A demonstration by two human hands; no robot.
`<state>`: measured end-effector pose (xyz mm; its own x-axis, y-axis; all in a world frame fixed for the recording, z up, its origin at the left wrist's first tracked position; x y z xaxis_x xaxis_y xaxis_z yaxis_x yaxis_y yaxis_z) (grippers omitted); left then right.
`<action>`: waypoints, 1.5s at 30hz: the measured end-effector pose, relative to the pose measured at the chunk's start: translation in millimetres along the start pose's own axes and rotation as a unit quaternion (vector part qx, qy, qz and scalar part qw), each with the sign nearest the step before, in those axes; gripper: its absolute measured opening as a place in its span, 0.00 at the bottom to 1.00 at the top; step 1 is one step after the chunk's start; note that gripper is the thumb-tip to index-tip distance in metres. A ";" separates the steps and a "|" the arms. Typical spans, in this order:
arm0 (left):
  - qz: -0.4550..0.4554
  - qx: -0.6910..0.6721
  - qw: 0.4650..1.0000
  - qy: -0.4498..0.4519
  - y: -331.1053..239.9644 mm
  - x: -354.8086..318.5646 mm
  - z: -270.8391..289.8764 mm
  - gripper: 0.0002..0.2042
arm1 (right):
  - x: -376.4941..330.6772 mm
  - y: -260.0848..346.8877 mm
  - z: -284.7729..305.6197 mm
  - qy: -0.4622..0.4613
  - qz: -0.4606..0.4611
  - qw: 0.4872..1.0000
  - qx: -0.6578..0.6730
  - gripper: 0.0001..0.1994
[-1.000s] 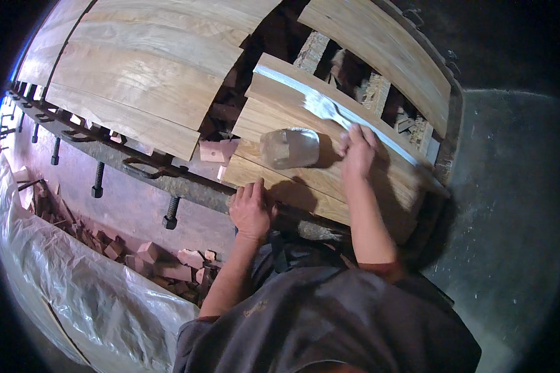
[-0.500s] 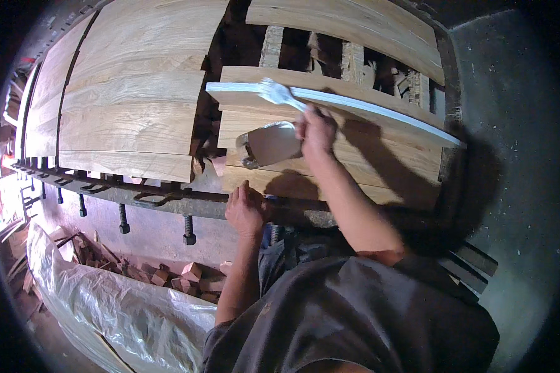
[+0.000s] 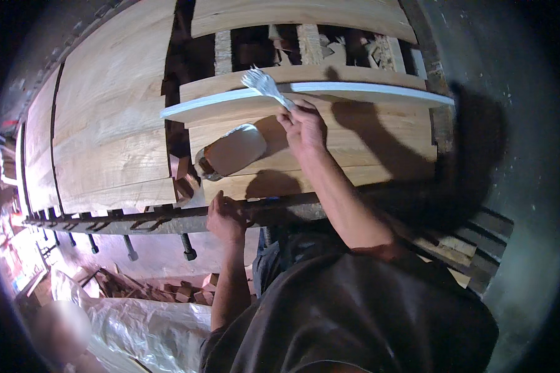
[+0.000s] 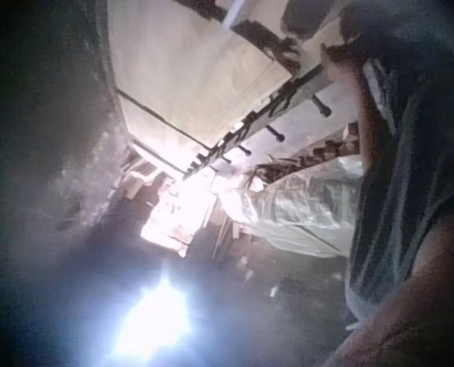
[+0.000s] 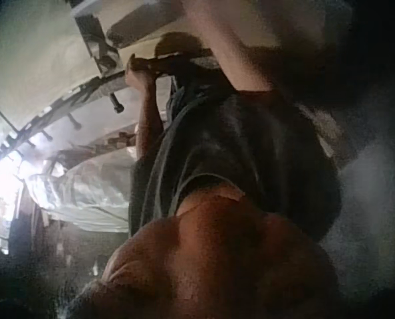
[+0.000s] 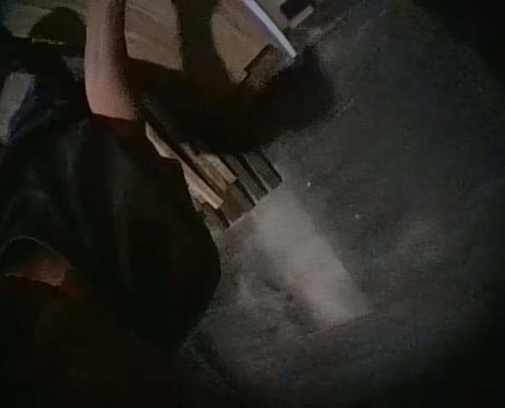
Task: The person applies glue to the edges of wooden planks using a brush, then places and aligns each plank into a curved wooden structure. The process is repeated for multiple planks.
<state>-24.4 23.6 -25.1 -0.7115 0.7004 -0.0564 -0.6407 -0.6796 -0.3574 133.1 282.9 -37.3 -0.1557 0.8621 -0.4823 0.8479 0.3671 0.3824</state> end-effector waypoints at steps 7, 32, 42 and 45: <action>0.020 -0.011 1.000 0.009 4.6 -1.7 -6.2 0.22 | 0.0 102.3 87.1 -0.111 0.154 0.973 -0.134 0.12; 0.003 -0.012 1.000 -0.008 -1.3 -6.1 -4.7 0.22 | -30.0 190.2 152.7 -0.080 0.076 0.994 -0.019 0.12; -0.029 -0.009 0.999 -0.011 -0.9 -2.6 -6.5 0.18 | 37.8 157.3 93.6 -0.107 0.029 0.982 -0.150 0.14; 0.013 -0.011 1.000 0.017 6.2 -0.4 -15.2 0.19 | 46.9 220.8 138.9 -0.128 0.061 0.983 -0.114 0.12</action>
<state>-23.7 22.4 -41.4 -0.7169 0.6904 -0.0975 -0.6160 -0.6927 -0.3751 383.4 355.8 -85.0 0.0978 0.7996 -0.5925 0.7127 0.3593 0.6024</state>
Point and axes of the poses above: each hand's wrist, its own x-axis towards the middle knuckle, its own z-axis out of the back of the hand, y = z × x, the point moved 6 cm from there along x, towards the middle knuckle, and after that the axes turned 10 degrees about x, right-handed, at the moved point
